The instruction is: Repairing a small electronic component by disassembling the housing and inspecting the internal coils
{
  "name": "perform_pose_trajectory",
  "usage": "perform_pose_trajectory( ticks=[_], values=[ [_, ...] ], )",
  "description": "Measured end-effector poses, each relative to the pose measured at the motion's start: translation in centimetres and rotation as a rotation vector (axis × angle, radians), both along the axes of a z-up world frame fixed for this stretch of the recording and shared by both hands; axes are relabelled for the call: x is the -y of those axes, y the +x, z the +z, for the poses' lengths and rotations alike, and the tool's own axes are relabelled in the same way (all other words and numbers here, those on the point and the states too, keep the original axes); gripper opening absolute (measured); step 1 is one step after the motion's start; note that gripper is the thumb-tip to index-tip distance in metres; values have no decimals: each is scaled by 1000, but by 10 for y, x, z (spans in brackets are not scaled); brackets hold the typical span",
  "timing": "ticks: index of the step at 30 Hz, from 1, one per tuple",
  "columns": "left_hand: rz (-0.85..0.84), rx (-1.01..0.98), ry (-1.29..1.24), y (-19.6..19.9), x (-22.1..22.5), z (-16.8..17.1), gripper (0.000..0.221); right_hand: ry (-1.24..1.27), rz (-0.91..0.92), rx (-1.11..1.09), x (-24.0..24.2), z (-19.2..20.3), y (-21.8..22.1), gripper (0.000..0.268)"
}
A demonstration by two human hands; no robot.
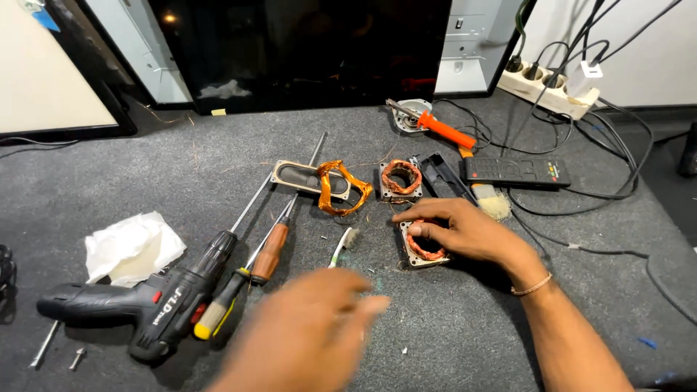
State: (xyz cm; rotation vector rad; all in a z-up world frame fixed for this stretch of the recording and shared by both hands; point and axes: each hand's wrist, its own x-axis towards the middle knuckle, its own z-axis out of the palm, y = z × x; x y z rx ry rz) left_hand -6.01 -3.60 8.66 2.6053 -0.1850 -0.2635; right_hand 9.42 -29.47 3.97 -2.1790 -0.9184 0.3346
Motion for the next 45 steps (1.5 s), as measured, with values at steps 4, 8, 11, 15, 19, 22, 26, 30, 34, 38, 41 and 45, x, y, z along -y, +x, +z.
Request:
perform_pose_trajectory(
  ticks=[4, 8, 11, 15, 19, 22, 26, 30, 34, 38, 41, 45],
  values=[
    [-188, 394, 36, 30, 72, -47, 44, 26, -28, -15, -3, 3, -4, 38],
    [-168, 505, 211, 50, 88, -80, 55, 5, -22, 19, 0, 1, -1, 38],
    [-162, 504, 42, 52, 82, -88, 42, 13, 0, -7, 0, 2, -1, 41],
    [-214, 648, 147, 50, 82, -94, 19, 6, -46, -88, 2, 6, 0, 41],
    [-213, 623, 249, 50, 79, -95, 14, 48, -7, -32, 12, 0, 7, 39],
    [-232, 497, 103, 43, 75, -91, 28, 38, -44, 1, 12, 1, 7, 36],
    [-300, 607, 174, 35, 77, -95, 38, 81, -16, 48, 7, -2, 9, 30],
    [-527, 576, 67, 26, 84, -100, 16, 75, -69, 94, 2, -4, 8, 32],
    [-590, 616, -11, 26, 88, -104, 17, 79, -68, 109, 5, -8, 9, 30],
    [-602, 593, -41, 28, 85, -106, 18, 91, -48, 97, 8, -6, 9, 28],
    [-551, 675, -58, 31, 79, -101, 23, 101, -17, 82, 9, -1, 9, 28],
    [-508, 466, -175, 37, 75, -94, 24, 109, -36, -23, 10, 5, 7, 31]
  ],
)
